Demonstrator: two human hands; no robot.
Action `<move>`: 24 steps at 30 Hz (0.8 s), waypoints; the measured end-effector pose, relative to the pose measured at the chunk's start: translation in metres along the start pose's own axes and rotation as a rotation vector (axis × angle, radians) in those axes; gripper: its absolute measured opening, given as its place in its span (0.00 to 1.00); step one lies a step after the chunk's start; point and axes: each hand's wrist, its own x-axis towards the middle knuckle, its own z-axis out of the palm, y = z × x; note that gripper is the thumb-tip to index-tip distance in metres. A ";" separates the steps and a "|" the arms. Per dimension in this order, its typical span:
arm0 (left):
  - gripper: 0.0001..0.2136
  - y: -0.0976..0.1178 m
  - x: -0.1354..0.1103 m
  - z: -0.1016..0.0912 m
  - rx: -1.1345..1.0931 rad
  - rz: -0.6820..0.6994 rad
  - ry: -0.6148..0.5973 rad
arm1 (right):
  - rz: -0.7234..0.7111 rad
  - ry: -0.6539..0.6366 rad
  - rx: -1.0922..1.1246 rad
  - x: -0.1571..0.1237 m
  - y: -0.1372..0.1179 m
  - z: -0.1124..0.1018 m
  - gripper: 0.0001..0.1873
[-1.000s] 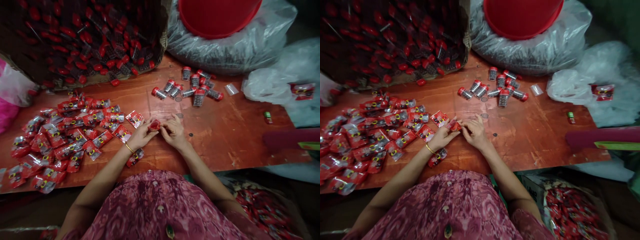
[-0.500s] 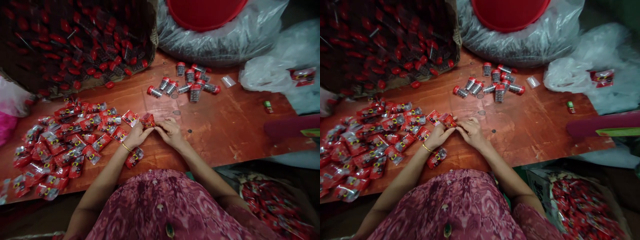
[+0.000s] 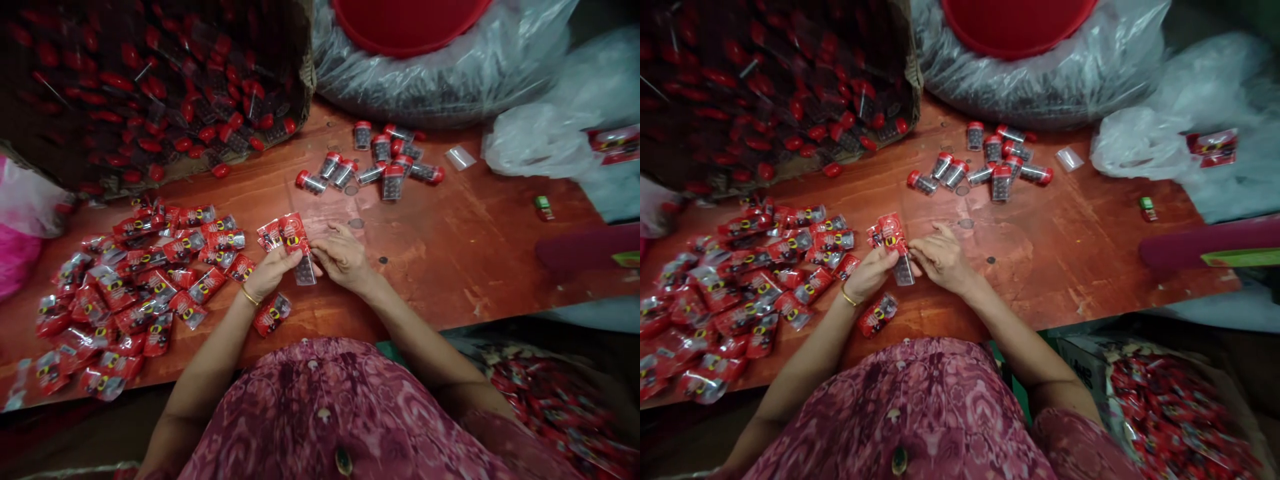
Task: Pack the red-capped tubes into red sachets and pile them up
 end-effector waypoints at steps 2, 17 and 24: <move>0.24 0.001 -0.001 0.004 -0.108 -0.023 -0.002 | -0.011 0.001 0.007 -0.001 -0.002 -0.002 0.07; 0.22 0.001 -0.005 0.016 -0.235 -0.091 0.147 | -0.040 -0.014 -0.168 -0.002 -0.013 -0.006 0.06; 0.22 -0.003 -0.001 0.014 -0.073 0.006 0.154 | -0.056 -0.079 -0.166 0.003 -0.008 -0.010 0.09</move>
